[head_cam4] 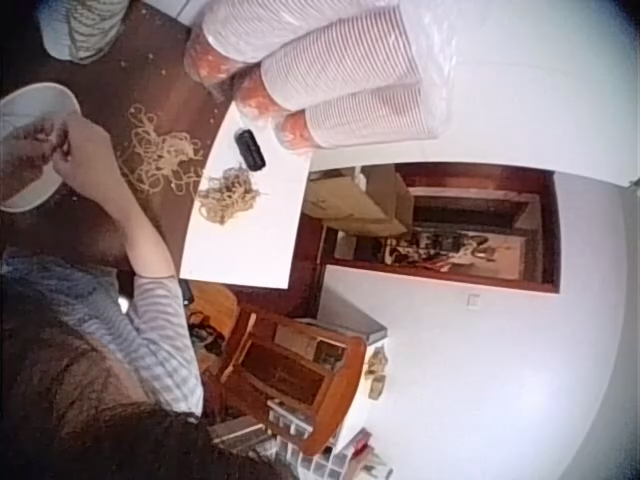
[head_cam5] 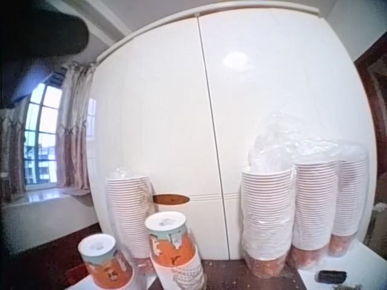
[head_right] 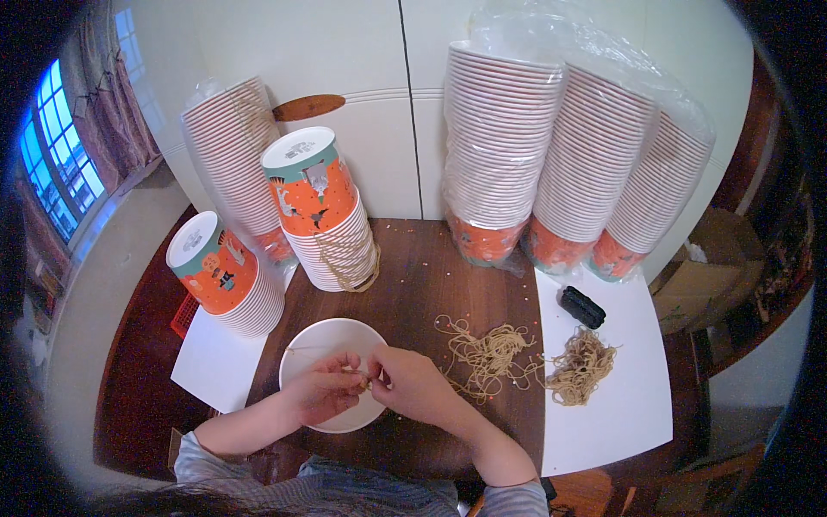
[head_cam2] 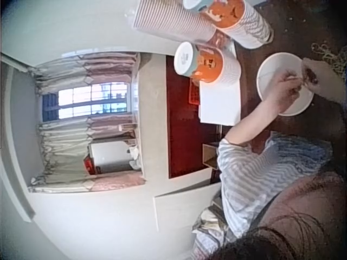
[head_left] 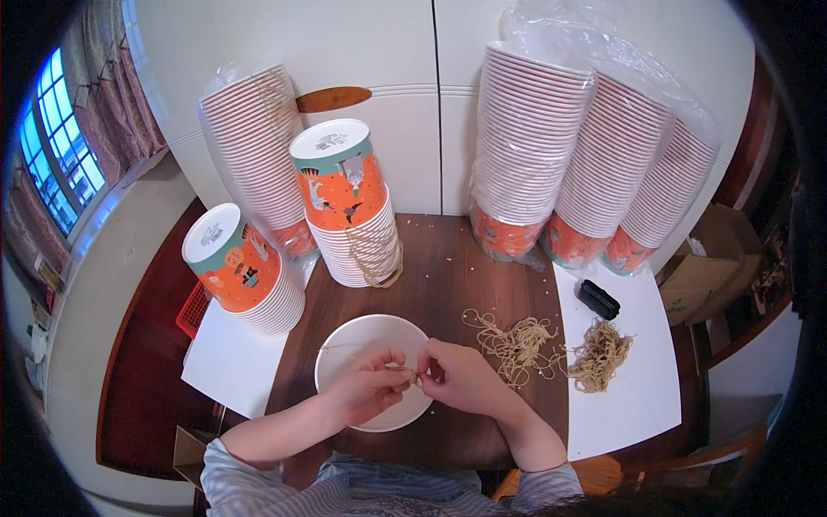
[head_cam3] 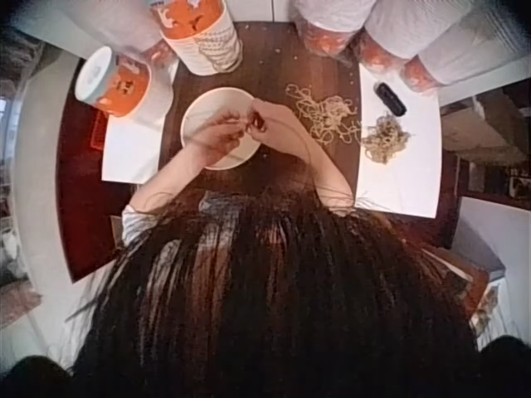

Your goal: Packaging paper cups by securing them with rubber bands and stacking them on a table.

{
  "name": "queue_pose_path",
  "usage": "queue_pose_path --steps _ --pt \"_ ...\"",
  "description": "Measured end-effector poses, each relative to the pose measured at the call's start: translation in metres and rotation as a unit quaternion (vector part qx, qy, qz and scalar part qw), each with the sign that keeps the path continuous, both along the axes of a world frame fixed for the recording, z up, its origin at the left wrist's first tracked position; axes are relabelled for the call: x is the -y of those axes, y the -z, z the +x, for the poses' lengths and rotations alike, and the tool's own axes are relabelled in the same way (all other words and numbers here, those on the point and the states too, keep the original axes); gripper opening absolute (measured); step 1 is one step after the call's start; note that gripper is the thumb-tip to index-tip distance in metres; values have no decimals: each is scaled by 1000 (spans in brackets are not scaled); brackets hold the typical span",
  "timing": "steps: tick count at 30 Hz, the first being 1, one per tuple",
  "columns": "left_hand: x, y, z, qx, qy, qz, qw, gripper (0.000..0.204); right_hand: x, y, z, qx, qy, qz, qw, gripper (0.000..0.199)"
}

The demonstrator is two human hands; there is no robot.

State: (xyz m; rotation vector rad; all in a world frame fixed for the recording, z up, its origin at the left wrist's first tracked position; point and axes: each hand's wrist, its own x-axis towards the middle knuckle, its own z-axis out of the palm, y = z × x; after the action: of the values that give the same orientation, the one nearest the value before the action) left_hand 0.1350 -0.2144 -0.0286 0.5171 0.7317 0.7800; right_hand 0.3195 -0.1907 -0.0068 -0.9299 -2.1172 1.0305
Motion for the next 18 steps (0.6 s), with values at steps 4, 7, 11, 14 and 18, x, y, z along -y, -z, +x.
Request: queue_pose_path --steps 4,7,11,14,18 --pt "4 2 3 21 -26 13 999 14 -2 1 1 -9 -8 108 994 14" --pt "5 0 6 4 -69 33 997 14 -2 2 1 -61 31 137 988 13" --pt "7 -1 6 -11 -114 55 992 15 2 -5 2 -30 30 114 993 13" --pt "7 -2 9 -32 -136 66 988 16 2 -2 1 -24 33 131 990 13" --pt "8 0 9 -71 -130 102 984 18 2 2 0 -16 56 127 990 13"
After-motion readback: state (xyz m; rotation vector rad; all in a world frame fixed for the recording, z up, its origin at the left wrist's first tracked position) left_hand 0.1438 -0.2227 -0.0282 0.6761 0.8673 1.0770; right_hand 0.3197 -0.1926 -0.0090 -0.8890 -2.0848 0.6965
